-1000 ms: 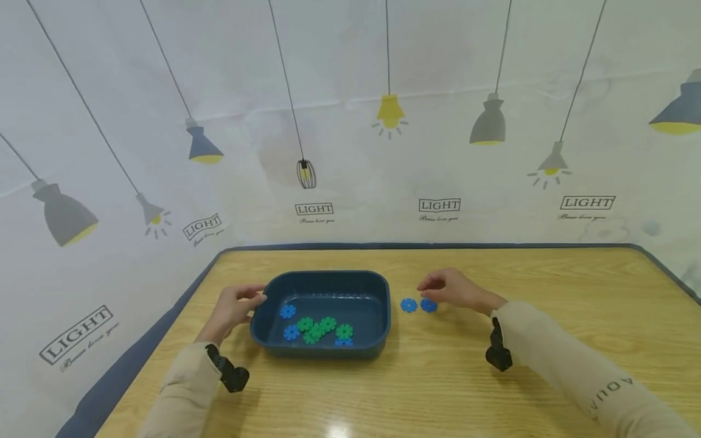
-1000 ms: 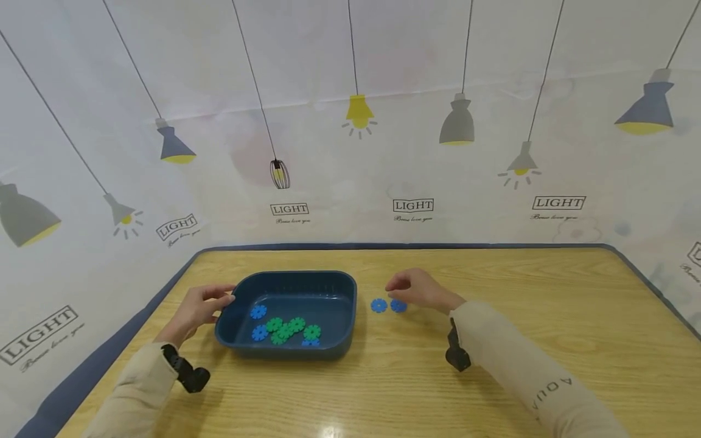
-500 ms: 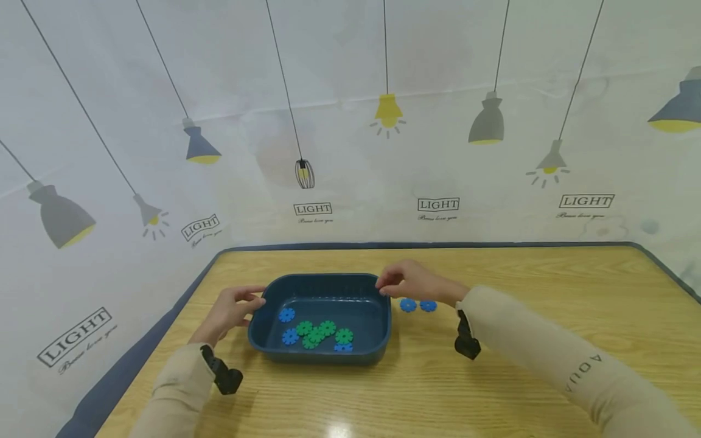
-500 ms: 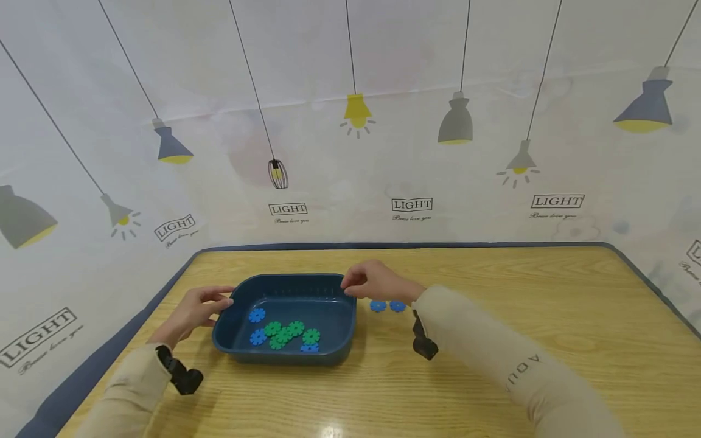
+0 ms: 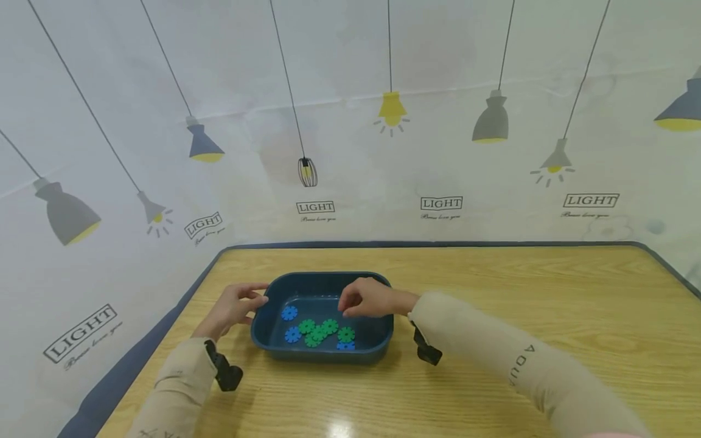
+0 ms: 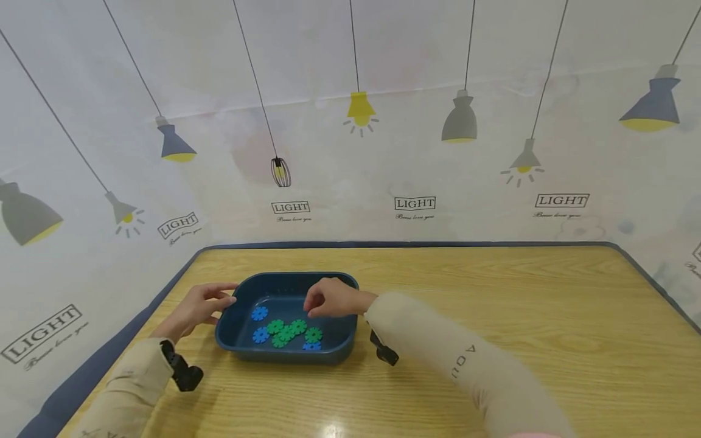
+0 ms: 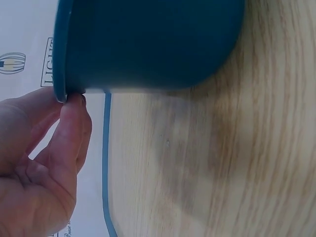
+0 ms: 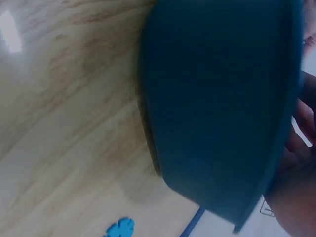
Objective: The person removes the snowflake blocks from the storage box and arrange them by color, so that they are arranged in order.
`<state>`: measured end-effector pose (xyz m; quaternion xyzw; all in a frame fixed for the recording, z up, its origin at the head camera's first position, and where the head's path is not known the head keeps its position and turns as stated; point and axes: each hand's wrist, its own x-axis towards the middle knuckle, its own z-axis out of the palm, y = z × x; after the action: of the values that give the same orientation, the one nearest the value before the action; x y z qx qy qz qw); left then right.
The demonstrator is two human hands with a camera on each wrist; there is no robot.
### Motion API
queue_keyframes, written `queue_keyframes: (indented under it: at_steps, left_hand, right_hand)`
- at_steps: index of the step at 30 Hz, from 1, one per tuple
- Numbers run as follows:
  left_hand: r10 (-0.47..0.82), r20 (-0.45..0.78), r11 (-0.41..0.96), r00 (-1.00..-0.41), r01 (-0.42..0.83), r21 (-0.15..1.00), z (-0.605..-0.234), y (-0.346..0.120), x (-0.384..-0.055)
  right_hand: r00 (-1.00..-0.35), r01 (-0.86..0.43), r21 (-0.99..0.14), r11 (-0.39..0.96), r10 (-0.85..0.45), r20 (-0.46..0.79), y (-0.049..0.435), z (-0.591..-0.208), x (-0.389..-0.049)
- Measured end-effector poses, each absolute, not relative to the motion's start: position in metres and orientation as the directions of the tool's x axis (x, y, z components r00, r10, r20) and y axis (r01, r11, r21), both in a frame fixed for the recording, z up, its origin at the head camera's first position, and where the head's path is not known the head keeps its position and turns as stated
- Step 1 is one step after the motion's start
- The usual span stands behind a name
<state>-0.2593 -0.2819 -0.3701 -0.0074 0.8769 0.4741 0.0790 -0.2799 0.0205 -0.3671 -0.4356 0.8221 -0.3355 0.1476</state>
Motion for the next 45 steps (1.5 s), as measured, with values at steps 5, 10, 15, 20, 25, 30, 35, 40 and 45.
queue_keyframes:
  at_steps: [5, 10, 15, 20, 25, 30, 35, 40, 45]
  left_hand:
    - [0.056, -0.15, 0.548, -0.987, -0.095, 0.831, -0.369, -0.281, -0.259]
    - [0.065, -0.133, 0.548, -0.989, -0.076, 0.833, -0.368, -0.28, -0.259]
    - [0.066, -0.128, 0.545, -0.99, -0.071, 0.835, -0.369, -0.281, -0.258]
    - [0.067, -0.125, 0.54, -0.99, -0.07, 0.839, -0.37, -0.281, -0.258]
    - [0.06, -0.13, 0.54, -0.99, -0.077, 0.838, -0.369, -0.28, -0.258]
    - [0.064, -0.128, 0.539, -0.99, -0.074, 0.839, -0.37, -0.281, -0.258]
    - [0.059, -0.134, 0.543, -0.989, -0.081, 0.836, -0.371, -0.28, -0.258]
    - [0.063, -0.127, 0.544, -0.99, -0.073, 0.836, -0.371, -0.28, -0.258]
    - [0.062, -0.126, 0.54, -0.99, -0.073, 0.838, -0.371, -0.28, -0.258]
  right_hand:
    - [-0.572, -0.596, -0.67, 0.444, -0.819, -0.034, 0.008, -0.377, -0.278]
    - [-0.551, -0.582, -0.677, 0.45, -0.831, -0.077, 0.002, -0.384, -0.278]
    - [-0.533, -0.565, -0.685, 0.461, -0.837, -0.124, -0.003, -0.388, -0.276]
    - [-0.518, -0.586, -0.664, 0.464, -0.845, -0.132, -0.006, -0.391, -0.274]
    - [-0.523, -0.566, -0.653, 0.503, -0.831, -0.187, -0.007, -0.393, -0.273]
    - [-0.524, -0.515, -0.662, 0.545, -0.811, -0.26, -0.006, -0.392, -0.273]
    - [-0.513, -0.485, -0.665, 0.568, -0.801, -0.31, -0.004, -0.39, -0.273]
    - [-0.498, -0.523, -0.651, 0.55, -0.817, -0.291, -0.004, -0.391, -0.273]
    - [-0.491, -0.617, -0.591, 0.519, -0.841, -0.226, -0.005, -0.394, -0.273]
